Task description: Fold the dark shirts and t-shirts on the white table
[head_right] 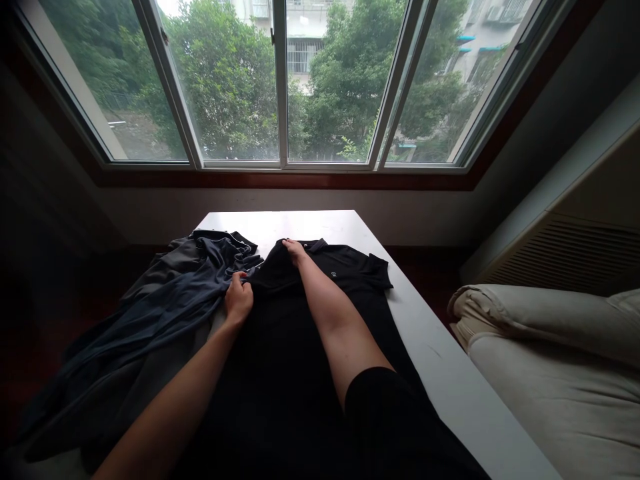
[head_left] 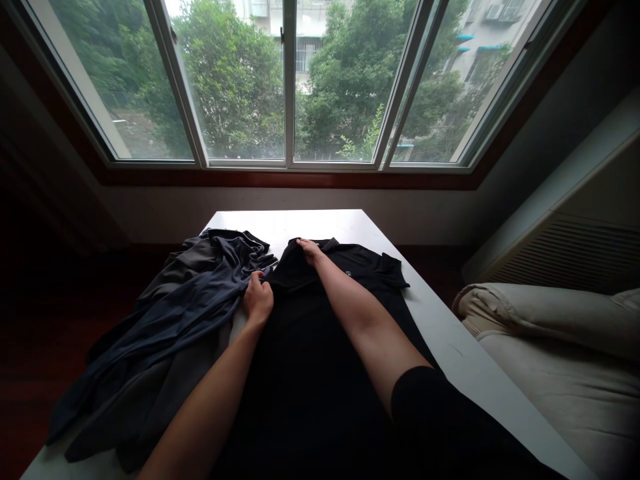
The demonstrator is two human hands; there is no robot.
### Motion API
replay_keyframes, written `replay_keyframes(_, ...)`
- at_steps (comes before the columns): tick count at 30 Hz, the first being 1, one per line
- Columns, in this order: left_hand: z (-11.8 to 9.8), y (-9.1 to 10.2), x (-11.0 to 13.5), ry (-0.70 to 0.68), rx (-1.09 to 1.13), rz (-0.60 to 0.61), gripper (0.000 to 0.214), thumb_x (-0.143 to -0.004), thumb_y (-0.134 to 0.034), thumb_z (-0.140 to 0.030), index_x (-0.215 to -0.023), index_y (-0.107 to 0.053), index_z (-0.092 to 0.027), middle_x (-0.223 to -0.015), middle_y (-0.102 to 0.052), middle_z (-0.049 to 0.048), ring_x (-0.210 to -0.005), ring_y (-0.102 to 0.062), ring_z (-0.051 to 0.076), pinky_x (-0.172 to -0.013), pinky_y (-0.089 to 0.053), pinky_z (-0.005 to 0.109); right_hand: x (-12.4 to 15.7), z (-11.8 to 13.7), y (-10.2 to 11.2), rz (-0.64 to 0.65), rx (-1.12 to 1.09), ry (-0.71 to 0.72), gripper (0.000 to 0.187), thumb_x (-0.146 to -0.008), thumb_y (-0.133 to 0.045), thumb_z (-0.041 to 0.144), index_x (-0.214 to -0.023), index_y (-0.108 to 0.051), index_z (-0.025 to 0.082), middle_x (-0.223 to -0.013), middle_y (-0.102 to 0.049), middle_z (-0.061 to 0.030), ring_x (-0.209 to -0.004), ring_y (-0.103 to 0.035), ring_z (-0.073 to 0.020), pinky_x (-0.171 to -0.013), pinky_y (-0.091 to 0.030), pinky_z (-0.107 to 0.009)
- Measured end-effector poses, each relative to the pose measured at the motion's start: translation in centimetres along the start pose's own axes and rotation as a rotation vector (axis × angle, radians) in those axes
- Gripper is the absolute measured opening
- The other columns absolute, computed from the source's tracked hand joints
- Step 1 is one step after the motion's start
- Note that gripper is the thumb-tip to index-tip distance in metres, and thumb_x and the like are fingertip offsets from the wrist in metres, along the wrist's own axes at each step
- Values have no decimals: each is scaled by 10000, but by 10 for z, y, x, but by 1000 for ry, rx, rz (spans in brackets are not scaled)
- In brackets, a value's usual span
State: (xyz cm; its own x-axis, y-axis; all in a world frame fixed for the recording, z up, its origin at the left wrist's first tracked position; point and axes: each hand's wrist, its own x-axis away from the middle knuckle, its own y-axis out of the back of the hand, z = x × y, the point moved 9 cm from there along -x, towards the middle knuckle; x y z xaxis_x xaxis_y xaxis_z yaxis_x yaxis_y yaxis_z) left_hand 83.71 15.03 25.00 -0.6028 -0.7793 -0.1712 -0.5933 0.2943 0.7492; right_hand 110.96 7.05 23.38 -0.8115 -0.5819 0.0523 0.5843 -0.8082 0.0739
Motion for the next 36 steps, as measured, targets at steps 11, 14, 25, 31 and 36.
replay_keyframes(11, -16, -7, 4, -230, -92, 25, 475, -931, -492, -108, -1303, -703, -315, -1105, -618, 82, -1067, -626, 252, -955, -485, 348, -9, -9, -17, -49, -34, -39, 574, -852, -619, 180, -1422, -565, 227, -855, -689, 15, -706, -647, -142, -768, -575, -284)
replay_keyframes(14, -10, -4, 1, -176, -50, 4, 451, -943, -476, -109, -1228, -752, -323, -1087, -592, 79, -1000, -636, 238, -903, -504, 337, -15, -5, -25, -23, -3, -18, 632, -819, -633, 133, -1442, -578, 225, -891, -705, 1, -724, -648, -140, -789, -575, -281)
replay_keyframes(25, -4, -5, -1, -157, -133, 34, 457, -875, -480, -26, -1143, -744, -286, -1184, -590, 99, -1101, -613, 273, -904, -497, 364, -14, 7, -39, 27, 365, 72, 397, -811, -584, 58, -1144, -742, 204, -1124, -731, -43, -1062, -667, -194, -1015, -498, -303)
replay_keyframes(31, -2, -5, -3, -140, -146, 88, 434, -835, -473, 24, -1065, -703, -263, -1156, -646, 90, -1115, -606, 271, -916, -467, 367, 17, 5, -21, -61, 585, 87, 367, -911, -638, 282, -1273, -676, 234, -1191, -716, -86, -1145, -646, -280, -1064, -461, -389)
replay_keyframes(36, -3, -4, -3, -91, -146, 74, 319, -916, -475, -110, -1036, -725, -268, -1183, -675, 85, -1170, -575, 294, -952, -443, 410, 51, -2, 6, -78, 857, 50, 535, -938, -609, 468, -1430, -547, 267, -1213, -719, -88, -1162, -663, -314, -999, -498, -407)
